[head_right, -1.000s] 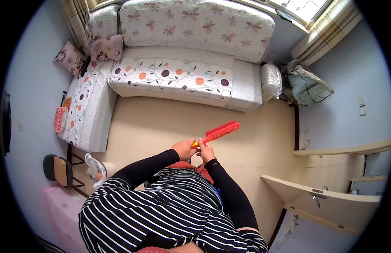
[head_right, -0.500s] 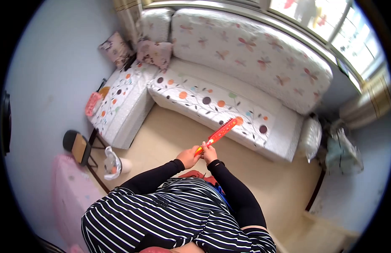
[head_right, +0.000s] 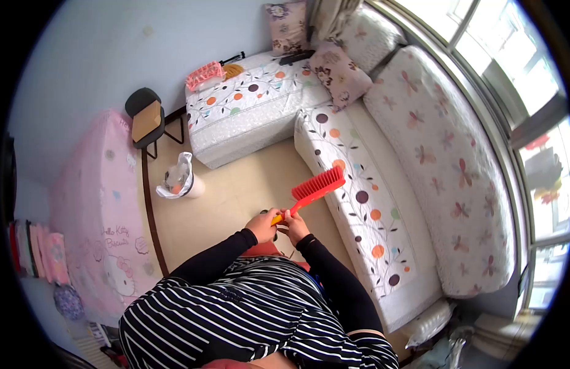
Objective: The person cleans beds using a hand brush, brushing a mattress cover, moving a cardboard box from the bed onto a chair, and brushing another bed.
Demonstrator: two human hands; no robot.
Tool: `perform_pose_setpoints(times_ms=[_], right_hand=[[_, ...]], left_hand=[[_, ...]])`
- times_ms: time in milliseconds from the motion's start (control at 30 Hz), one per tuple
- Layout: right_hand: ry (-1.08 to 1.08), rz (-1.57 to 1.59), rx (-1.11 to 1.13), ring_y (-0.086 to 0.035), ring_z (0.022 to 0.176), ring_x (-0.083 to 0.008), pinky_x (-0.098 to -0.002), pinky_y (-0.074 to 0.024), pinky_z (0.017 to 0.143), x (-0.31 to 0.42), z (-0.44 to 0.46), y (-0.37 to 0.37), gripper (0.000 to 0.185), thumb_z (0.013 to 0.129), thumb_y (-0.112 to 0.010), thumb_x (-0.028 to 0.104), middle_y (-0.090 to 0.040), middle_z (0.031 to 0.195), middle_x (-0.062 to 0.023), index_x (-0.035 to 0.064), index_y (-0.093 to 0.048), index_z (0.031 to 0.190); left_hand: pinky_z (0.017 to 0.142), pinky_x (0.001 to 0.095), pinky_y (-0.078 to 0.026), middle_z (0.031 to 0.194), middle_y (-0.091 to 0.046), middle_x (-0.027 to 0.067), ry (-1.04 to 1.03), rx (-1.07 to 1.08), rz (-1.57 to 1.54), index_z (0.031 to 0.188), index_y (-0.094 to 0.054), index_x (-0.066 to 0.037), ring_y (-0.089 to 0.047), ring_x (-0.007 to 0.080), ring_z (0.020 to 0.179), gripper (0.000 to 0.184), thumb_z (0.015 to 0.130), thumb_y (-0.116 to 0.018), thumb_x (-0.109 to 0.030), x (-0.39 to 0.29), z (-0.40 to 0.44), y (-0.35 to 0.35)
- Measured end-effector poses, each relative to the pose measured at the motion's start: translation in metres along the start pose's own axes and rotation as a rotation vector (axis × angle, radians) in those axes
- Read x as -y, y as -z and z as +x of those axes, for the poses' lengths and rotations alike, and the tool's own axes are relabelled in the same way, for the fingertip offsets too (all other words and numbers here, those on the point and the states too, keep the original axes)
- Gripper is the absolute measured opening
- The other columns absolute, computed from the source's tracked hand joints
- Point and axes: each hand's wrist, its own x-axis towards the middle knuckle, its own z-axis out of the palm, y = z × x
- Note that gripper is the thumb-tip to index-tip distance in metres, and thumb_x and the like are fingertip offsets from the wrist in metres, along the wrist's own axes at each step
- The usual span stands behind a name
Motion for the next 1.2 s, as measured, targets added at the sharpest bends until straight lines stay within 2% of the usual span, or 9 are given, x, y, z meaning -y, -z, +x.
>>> perform_pose_setpoints(times_ms=[100,300,367,433,500,667,867,1133,1200], right_hand=[[-0.065,-0.045,0.005,-0.056,0.099,-0.0202,-0.0412,-0.0473,0.087,0.036,0.055,-0.030,0.031,0.099,-0.045,0.036,-0.056,0.109,-0.0065,0.0089,-0.051,0.113],[-0.101,0.100,-0.266,-0.059,0.088,-0.0242,-0.0389,-0.0514,0.078,0.108,0.171,-0.067,0.042,0.087,-0.063,0.044,-0.053,0.098,-0.0064,0.0077,-0.053,0.105],[0.031,0.152,-0.309,-0.059,0.086,-0.0250,-0.0385,-0.0520,0.079,0.131,0.207,-0.065,0.049,0.082,-0.067,0.047,-0.051,0.098,-0.0063,0.0074,-0.051,0.108],[0.059,0.242,-0.409,-0.061,0.085,-0.0249,-0.0401,-0.0533,0.077,0.153,0.245,-0.056,0.049,0.084,-0.066,0.043,-0.054,0.101,-0.0063,0.0097,-0.049,0.115],[0.105,0.232,-0.363,-0.063,0.082,-0.0206,-0.0355,-0.0527,0.079,0.193,0.253,-0.078,0.039,0.084,-0.066,0.043,-0.061,0.094,-0.0015,0.0109,-0.057,0.105],[0.006,0.270,-0.278,-0.066,0.088,-0.0223,-0.0396,-0.0541,0.086,0.237,0.350,-0.058,0.034,0.089,-0.063,0.035,-0.066,0.100,-0.0100,0.0069,-0.056,0.105],[-0.040,0.366,-0.181,-0.065,0.086,-0.0235,-0.0382,-0.0546,0.084,0.300,0.473,-0.090,0.029,0.089,-0.064,0.030,-0.064,0.096,-0.0130,0.0062,-0.055,0.103],[-0.118,0.309,-0.209,-0.063,0.088,-0.0240,-0.0384,-0.0533,0.082,0.356,0.584,-0.118,0.027,0.089,-0.064,0.029,-0.062,0.094,-0.0100,0.0073,-0.056,0.103],[-0.160,0.298,-0.231,-0.059,0.097,-0.0256,-0.0421,-0.0494,0.090,0.370,0.605,-0.127,0.029,0.089,-0.063,0.031,-0.058,0.101,-0.0107,0.0076,-0.055,0.104]], left_hand=[[0.070,0.0491,-0.049,0.087,-0.065,0.0186,-0.053,-0.093,0.070,0.111,-0.052,-0.011,-0.062,0.0394,0.081,0.034,0.078,-0.055,-0.015,0.032,0.038,0.043],[0.065,0.0476,-0.050,0.081,-0.066,0.0149,-0.143,-0.160,0.186,0.105,-0.059,-0.013,-0.064,0.0351,0.075,0.030,0.079,-0.055,-0.027,0.082,0.110,0.163],[0.064,0.0465,-0.050,0.079,-0.066,0.0135,-0.135,-0.113,0.212,0.101,-0.060,-0.012,-0.064,0.0338,0.073,0.028,0.081,-0.057,-0.030,0.087,0.133,0.201],[0.065,0.0454,-0.050,0.079,-0.066,0.0133,-0.176,-0.110,0.240,0.100,-0.060,-0.011,-0.064,0.0333,0.073,0.027,0.082,-0.057,-0.030,0.099,0.156,0.230],[0.064,0.0457,-0.050,0.079,-0.065,0.0128,-0.249,-0.123,0.245,0.099,-0.060,-0.011,-0.063,0.0333,0.073,0.027,0.084,-0.057,-0.033,0.117,0.183,0.252],[0.073,0.0448,-0.047,0.082,-0.065,0.0118,-0.300,-0.115,0.267,0.100,-0.059,-0.010,-0.062,0.0321,0.080,0.024,0.085,-0.057,-0.029,0.155,0.265,0.295],[0.085,0.0444,-0.041,0.093,-0.063,0.0111,-0.030,-0.213,0.471,0.106,-0.057,-0.011,-0.058,0.0310,0.094,0.025,0.086,-0.057,-0.027,0.175,0.364,0.347],[0.084,0.0459,-0.041,0.096,-0.061,0.0108,0.030,-0.200,0.450,0.116,-0.056,-0.014,-0.056,0.0304,0.096,0.031,0.087,-0.056,-0.025,0.199,0.458,0.400],[0.083,0.0463,-0.041,0.096,-0.060,0.0106,0.040,-0.177,0.427,0.118,-0.057,-0.014,-0.056,0.0306,0.095,0.032,0.087,-0.056,-0.025,0.214,0.478,0.410]])
